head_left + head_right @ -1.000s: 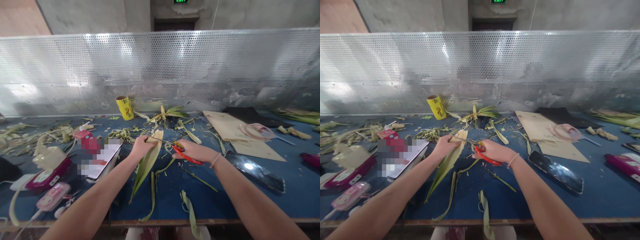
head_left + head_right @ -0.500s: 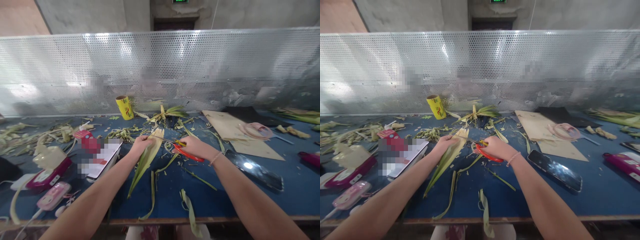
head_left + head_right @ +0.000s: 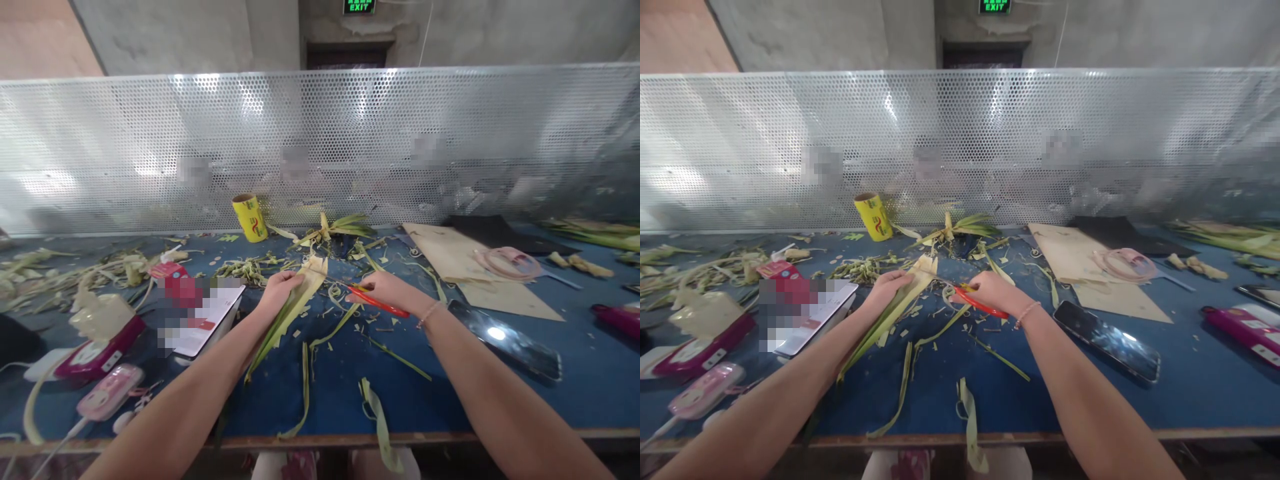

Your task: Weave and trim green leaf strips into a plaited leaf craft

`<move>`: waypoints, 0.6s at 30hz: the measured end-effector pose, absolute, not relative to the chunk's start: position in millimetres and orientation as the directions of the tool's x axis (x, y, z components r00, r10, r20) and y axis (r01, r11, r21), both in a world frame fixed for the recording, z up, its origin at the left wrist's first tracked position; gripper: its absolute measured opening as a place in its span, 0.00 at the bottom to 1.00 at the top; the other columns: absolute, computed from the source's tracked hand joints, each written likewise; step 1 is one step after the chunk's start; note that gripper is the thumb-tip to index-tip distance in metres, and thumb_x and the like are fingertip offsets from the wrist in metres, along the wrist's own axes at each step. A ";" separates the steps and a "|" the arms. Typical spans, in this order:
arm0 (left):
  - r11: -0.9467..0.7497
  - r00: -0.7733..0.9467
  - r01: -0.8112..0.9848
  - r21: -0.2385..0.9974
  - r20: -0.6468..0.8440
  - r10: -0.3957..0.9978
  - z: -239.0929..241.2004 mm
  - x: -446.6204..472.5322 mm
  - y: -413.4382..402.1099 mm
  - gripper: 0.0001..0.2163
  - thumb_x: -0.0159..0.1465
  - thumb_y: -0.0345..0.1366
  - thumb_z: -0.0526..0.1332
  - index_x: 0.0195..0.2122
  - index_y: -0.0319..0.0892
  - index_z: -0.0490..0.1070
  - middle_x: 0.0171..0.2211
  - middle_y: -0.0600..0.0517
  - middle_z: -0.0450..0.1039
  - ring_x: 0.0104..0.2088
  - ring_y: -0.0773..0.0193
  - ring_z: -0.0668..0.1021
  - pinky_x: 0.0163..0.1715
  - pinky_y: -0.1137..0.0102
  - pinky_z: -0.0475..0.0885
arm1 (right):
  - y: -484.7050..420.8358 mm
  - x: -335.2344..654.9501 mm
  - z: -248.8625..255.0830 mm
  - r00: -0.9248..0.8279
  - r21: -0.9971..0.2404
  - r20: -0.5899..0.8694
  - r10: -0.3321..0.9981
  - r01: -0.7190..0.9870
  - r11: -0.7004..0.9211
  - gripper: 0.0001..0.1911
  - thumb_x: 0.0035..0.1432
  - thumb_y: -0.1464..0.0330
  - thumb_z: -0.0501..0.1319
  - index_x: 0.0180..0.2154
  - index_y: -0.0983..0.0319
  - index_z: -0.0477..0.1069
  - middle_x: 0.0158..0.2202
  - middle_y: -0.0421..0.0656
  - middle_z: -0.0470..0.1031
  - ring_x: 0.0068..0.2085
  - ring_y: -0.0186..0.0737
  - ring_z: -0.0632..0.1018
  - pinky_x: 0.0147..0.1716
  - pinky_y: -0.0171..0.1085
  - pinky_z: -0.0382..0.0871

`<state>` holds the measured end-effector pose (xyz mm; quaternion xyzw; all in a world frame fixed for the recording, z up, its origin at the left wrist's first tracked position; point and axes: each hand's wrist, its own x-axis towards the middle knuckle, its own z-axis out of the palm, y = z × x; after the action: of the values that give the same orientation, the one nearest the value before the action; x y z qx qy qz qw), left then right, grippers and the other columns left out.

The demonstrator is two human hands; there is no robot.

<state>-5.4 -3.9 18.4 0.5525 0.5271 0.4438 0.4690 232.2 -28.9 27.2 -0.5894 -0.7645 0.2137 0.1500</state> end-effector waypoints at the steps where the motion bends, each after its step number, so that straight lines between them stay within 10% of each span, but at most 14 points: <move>1: -0.008 0.051 0.178 0.984 -0.001 0.999 19.1 -5.4 -4.3 0.12 0.43 0.42 0.64 0.21 0.37 0.71 0.15 0.55 0.66 0.17 0.71 0.65 0.19 0.74 0.57 | -29.4 232.5 28.3 -0.264 -0.503 -0.026 0.964 0.837 0.216 0.28 0.42 0.43 0.57 0.16 0.62 0.59 0.18 0.38 0.59 0.21 0.31 0.61 0.20 0.34 0.47; 18: -0.081 0.180 0.249 0.965 0.036 0.983 10.5 -2.3 -6.1 0.15 0.46 0.47 0.64 0.22 0.38 0.71 0.14 0.54 0.65 0.16 0.70 0.66 0.16 0.74 0.55 | -31.9 230.6 27.1 -0.363 -0.500 -0.073 0.929 0.819 0.281 0.27 0.47 0.44 0.54 0.22 0.62 0.62 0.21 0.39 0.64 0.22 0.33 0.64 0.22 0.34 0.54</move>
<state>-2.3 -6.1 10.5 0.6164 0.4998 0.4005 0.4582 230.6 -31.9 27.1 -0.5519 -0.7918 0.2339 0.1172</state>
